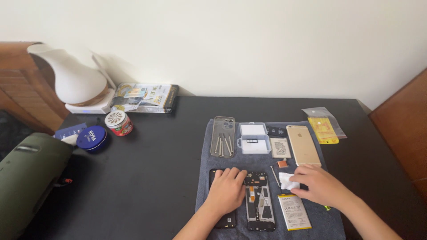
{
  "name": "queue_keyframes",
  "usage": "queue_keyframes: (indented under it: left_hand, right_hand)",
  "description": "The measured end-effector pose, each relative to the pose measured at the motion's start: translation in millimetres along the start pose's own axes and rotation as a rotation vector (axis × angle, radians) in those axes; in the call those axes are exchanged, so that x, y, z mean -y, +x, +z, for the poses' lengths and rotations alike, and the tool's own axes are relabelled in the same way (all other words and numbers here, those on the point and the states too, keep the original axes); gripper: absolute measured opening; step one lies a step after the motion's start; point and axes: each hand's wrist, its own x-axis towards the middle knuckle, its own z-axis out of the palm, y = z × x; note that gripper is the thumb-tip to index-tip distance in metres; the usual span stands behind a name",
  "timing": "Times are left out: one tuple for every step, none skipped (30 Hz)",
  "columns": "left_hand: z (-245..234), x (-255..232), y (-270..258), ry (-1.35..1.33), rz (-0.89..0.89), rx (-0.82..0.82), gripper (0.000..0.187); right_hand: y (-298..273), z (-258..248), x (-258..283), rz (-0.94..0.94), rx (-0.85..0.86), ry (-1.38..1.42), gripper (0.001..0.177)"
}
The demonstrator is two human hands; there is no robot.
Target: Disassembling a smartphone to access and remove internal components like the battery.
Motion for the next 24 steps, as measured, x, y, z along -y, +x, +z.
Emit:
queue_keyframes:
  left_hand:
    - [-1,-1,0,0.0,0.01,0.005,0.034]
    - [-1,-2,0,0.002,0.004,0.009,0.036]
    - [-2,-3,0,0.006,-0.004,0.014,0.039]
    - [-4,-4,-1,0.007,0.005,0.021,0.039]
    - [-4,-6,-1,0.02,0.006,-0.003,0.04]
    - [-5,-8,-1,0.032,0.008,-0.027,0.041]
    - [-3,-8,-1,0.032,0.009,-0.027,0.041]
    - [-2,-7,-1,0.025,0.012,-0.025,0.04]
    - [-1,-6,-2,0.02,0.012,-0.023,0.039]
    - [-1,-6,-3,0.019,0.009,-0.022,0.039]
    - [0,-6,-3,0.019,0.012,-0.024,0.04]
    - [1,-5,-3,0.019,0.014,-0.025,0.04]
    - [2,-4,-3,0.019,0.009,-0.028,0.04]
    - [2,-3,-4,0.027,0.02,-0.036,0.04]
    - [3,-3,-5,0.035,0.03,-0.043,0.041]
    - [4,-3,-5,0.032,0.022,-0.045,0.041]
    - [5,-3,-5,0.038,0.029,-0.056,0.041]
    - [5,-2,-5,0.044,0.036,-0.067,0.041]
    - [5,-2,-5,0.045,0.033,-0.069,0.041]
    - [6,-2,-6,0.042,0.032,-0.055,0.046]
    - [6,-1,-6,0.042,0.031,-0.04,0.05]
    - [5,-2,-5,0.045,0.027,-0.042,0.05]
    - [3,-2,-5,0.04,0.032,-0.042,0.051]
    - [1,-3,-5,0.034,0.037,-0.042,0.051]
  right_hand:
    - [1,4,-3,0.008,-0.004,0.006,0.028]
    - [3,7,-6,-0.057,-0.011,0.002,0.028]
    - [5,12,-8,-0.123,-0.018,-0.001,0.029]
    - [5,15,-9,-0.116,-0.022,0.006,0.029]
    - [6,17,-11,-0.133,-0.049,0.004,0.025]
    - [8,19,-13,-0.149,-0.076,0.001,0.022]
    - [8,18,-14,-0.148,-0.077,0.001,0.022]
    - [8,16,-15,-0.132,-0.086,-0.021,0.017]
    - [9,15,-15,-0.12,-0.093,-0.043,0.015]
    - [8,13,-17,-0.122,-0.091,-0.042,0.015]
    - [9,12,-19,-0.106,-0.086,-0.046,0.016]
    - [10,10,-20,-0.091,-0.082,-0.049,0.018]
    - [11,7,-19,-0.095,-0.078,-0.053,0.018]
    - [13,4,-19,-0.1,-0.151,0.027,0.02]
    - [13,1,-18,-0.106,-0.221,0.108,0.023]
    - [16,-3,-9,-0.11,-0.215,0.105,0.023]
    - [20,-7,0,-0.065,-0.292,0.093,0.022]
    - [24,-11,10,-0.021,-0.369,0.081,0.022]
    - [31,-7,16,-0.025,-0.367,0.079,0.022]
    - [37,-3,22,-0.018,-0.378,0.024,0.021]
    - [45,1,28,-0.012,-0.39,-0.03,0.024]
    - [48,1,35,-0.017,-0.391,-0.03,0.024]
    - [51,2,43,0.037,-0.312,-0.06,0.026]
    - [54,3,51,0.092,-0.233,-0.09,0.029]
